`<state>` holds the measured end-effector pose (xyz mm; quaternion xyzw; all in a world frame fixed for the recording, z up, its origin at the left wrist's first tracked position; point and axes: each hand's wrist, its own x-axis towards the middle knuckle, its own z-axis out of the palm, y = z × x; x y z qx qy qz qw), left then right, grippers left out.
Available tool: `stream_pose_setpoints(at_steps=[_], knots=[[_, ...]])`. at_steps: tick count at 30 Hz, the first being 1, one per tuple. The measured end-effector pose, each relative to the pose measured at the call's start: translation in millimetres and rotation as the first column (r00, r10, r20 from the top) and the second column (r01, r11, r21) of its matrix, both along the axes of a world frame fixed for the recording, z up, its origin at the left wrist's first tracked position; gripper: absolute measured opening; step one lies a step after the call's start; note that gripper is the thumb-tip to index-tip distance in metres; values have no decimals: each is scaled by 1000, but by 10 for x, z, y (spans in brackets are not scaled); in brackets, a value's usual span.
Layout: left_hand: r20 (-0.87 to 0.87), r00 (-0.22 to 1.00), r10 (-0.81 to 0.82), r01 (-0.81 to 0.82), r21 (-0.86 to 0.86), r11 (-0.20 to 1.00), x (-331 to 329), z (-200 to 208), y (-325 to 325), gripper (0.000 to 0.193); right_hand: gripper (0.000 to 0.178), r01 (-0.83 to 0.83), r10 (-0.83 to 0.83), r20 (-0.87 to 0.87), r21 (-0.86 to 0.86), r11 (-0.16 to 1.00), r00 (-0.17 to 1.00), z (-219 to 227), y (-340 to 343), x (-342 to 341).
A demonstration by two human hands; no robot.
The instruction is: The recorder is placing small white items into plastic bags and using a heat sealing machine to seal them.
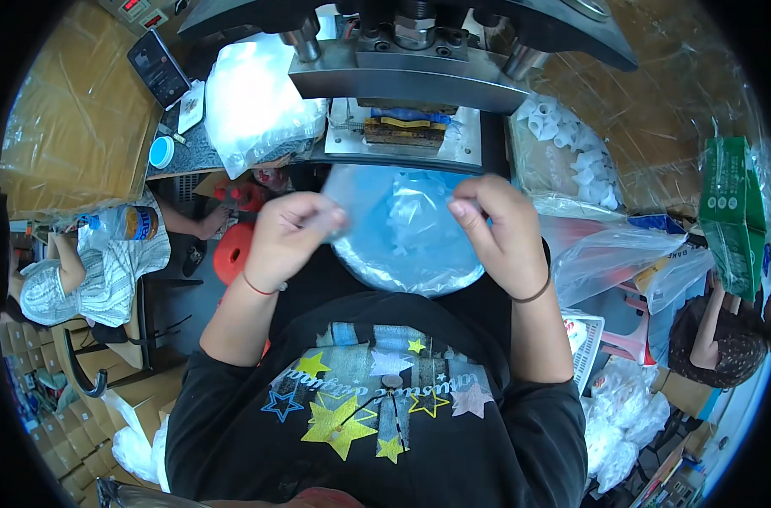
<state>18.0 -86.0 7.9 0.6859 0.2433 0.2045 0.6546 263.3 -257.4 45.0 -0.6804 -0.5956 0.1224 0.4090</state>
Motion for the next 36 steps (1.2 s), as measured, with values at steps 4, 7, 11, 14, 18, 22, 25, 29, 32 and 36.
stream_pose_setpoints(at_steps=[4, 7, 11, 14, 18, 22, 25, 29, 32, 36], knots=[[-62, 984, -169, 173, 64, 983, 263, -12, -266, 16, 15, 97, -5, -381, 223, 970, 925, 287, 147, -184], [-61, 968, -243, 237, -92, 967, 355, -24, -391, 21, 15, -40, 37, 32, 88, 995, 999, 397, 331, -223], [89, 918, -386, 387, -408, 827, 377, -47, -449, 32, 18, -129, 130, 228, -21, 991, 965, 451, 193, -5], [169, 843, -510, 478, -670, 568, 438, -32, -510, 30, 20, -241, 265, 139, -168, 956, 954, 430, 121, 75], [121, 852, -510, 447, -675, 587, 462, -38, -419, 27, 22, 249, -226, 484, 17, 968, 845, 260, 101, 376], [130, 933, -335, 332, -670, 665, 615, 6, -45, 31, 22, 538, -393, 602, -72, 840, 695, 67, -57, 814], [217, 921, -325, 382, -669, 638, 696, -51, 164, 32, 20, 492, -395, 558, -28, 870, 730, -80, -86, 871], [229, 941, -250, 338, -699, 630, 690, -118, 226, 30, 18, 485, -430, 521, 35, 874, 737, -163, -101, 821], [231, 956, -181, 293, -759, 581, 729, -79, 210, 30, 19, 506, -476, 448, 60, 861, 757, -287, -130, 861], [269, 942, -200, 335, -735, 590, 754, -160, 233, 31, 18, 520, -496, 467, 88, 850, 732, -304, -169, 847]])
